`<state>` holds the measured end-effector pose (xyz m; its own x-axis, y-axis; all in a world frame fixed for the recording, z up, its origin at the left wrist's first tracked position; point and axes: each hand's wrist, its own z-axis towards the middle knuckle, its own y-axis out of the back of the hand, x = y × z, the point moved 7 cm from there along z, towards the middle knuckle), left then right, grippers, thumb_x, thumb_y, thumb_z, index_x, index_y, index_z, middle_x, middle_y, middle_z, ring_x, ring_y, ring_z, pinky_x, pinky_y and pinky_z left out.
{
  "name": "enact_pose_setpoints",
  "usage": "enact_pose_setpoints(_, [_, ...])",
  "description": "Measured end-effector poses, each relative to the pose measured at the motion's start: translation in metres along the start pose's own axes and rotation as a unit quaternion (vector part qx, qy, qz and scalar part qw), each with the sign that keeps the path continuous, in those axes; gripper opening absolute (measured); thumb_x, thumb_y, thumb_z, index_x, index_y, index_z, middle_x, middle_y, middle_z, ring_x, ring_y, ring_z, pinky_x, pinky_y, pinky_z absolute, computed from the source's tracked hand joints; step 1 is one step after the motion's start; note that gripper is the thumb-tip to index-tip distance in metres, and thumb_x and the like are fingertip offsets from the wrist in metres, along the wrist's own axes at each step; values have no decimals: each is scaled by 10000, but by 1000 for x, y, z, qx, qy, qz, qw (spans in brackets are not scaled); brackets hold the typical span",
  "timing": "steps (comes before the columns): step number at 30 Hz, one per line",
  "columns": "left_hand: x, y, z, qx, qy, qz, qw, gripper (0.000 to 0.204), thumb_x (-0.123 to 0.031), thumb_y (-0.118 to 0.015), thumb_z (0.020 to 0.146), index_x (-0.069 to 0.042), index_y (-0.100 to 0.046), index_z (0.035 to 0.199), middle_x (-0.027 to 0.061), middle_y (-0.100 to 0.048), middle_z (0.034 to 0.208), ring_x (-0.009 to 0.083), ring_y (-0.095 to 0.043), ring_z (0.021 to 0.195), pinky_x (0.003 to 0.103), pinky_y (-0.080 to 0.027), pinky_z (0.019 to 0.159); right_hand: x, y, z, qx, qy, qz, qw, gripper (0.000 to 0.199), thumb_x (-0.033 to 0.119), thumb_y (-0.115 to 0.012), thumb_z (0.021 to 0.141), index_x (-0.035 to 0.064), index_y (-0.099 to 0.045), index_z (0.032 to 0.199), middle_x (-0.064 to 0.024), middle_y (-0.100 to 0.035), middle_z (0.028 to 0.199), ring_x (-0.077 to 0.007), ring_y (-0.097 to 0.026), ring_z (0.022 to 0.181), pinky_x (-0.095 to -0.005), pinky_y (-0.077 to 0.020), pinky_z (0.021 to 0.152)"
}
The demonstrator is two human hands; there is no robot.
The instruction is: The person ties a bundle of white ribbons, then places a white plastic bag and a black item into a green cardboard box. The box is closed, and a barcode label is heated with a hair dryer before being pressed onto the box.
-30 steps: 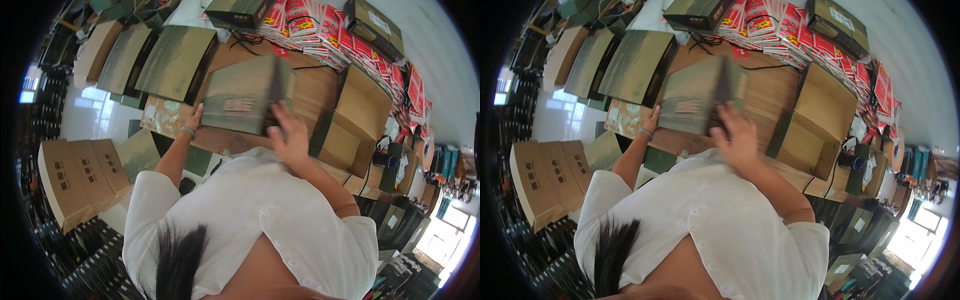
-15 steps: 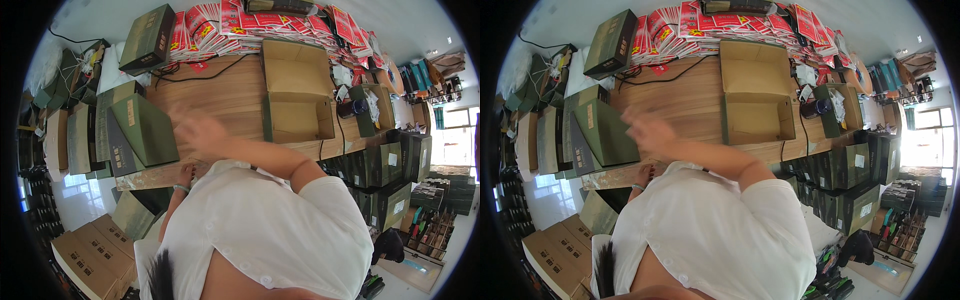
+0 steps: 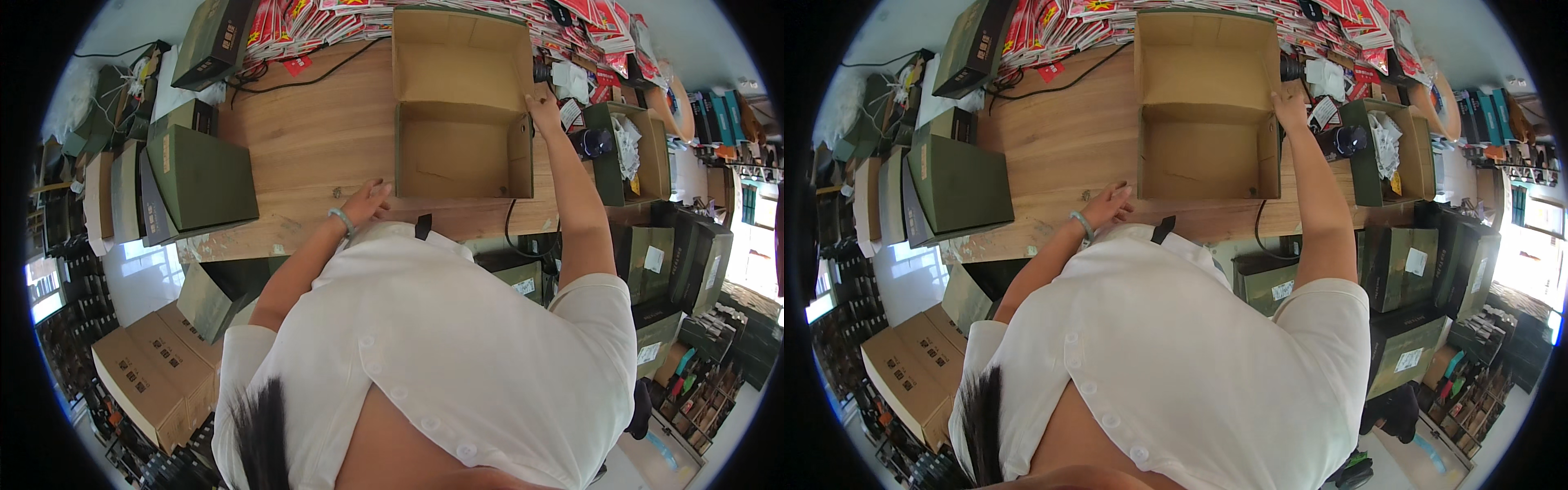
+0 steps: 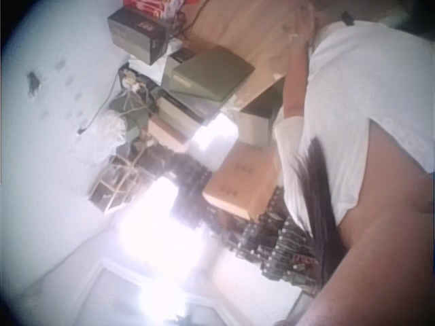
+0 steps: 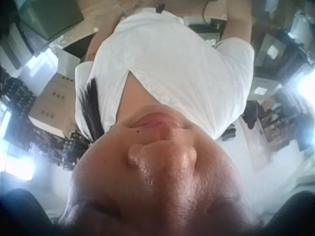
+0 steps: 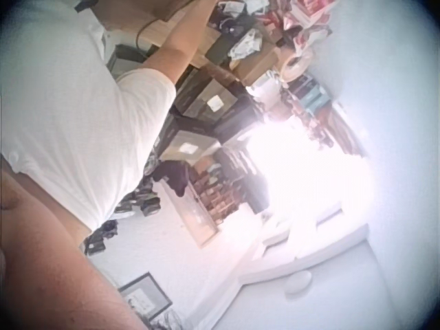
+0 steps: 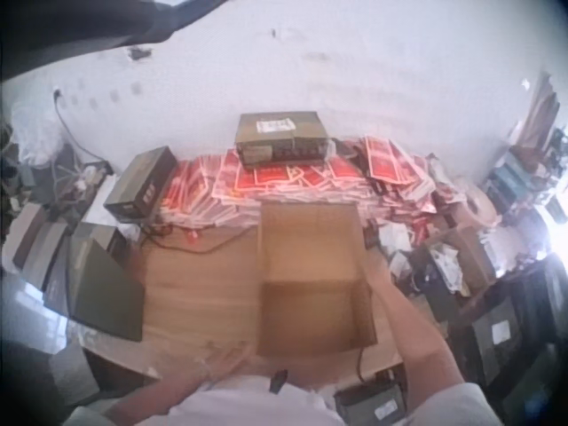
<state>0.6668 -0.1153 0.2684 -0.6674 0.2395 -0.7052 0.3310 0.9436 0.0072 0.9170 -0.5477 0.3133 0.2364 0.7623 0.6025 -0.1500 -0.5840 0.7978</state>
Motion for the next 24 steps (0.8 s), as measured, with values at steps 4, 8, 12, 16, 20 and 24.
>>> enact_pose_setpoints(4, [-9, -20, 8, -61, 10, 16, 998, 650, -394, -533, 956, -45, -274, 1438, 172, -656, 925, 173, -633, 689, 298, -522, 631, 0, -29, 12, 87, -13, -66, 994, 594, 452, -585, 879, -65, -570, 1171, -313, -601, 1105, -409, -589, 1077, -450, -447, 926])
enact_pose_setpoints(8, [49, 8, 33, -135, -53, -20, 989, 656, -363, -539, 954, -43, -239, 1442, 159, -666, 846, 182, -639, 638, 306, -526, 607, 21, -46, -2, 53, 76, -57, 994, 454, 378, -529, 940, -60, -648, 928, -282, -648, 880, -391, -643, 923, -478, -464, 839])
enact_pose_setpoints(12, [76, 57, 7, -259, -64, -52, 962, 642, -384, -542, 950, -57, -265, 1428, 128, -661, 806, 185, -637, 669, 305, -519, 604, 57, -61, -54, 113, 105, 164, 974, 412, 353, -518, 953, -47, -616, 967, -247, -644, 975, -352, -625, 957, -447, -451, 858])
enact_pose_setpoints(16, [66, 96, -27, -366, -65, -120, 921, 696, -584, -411, 949, -92, -287, 1425, 141, -668, 909, 169, -610, 643, 281, -469, 540, 88, -47, -92, 102, 211, 238, 942, 446, 320, -527, 962, 8, -484, 1279, -198, -561, 1239, -298, -593, 1025, -369, -446, 895])
enact_pose_setpoints(20, [101, 149, -25, -360, -3, -166, 918, 713, -649, -312, 937, -129, -330, 1425, 141, -657, 1070, 194, -627, 825, 336, -463, 727, 6, -105, -95, 152, -125, 415, 888, 574, 302, -501, 980, 89, -297, 1473, -142, -438, 1413, -264, -509, 1211, -396, -422, 978])
enact_pose_setpoints(24, [28, 150, -49, -327, -65, -179, 926, 763, -662, -335, 927, -75, -367, 1412, 181, -572, 1246, 225, -573, 1069, 345, -434, 884, 37, -59, -148, 172, -161, 384, 893, 554, 389, -424, 1008, 70, -330, 1452, -180, -440, 1399, -291, -526, 1178, -413, -434, 949])
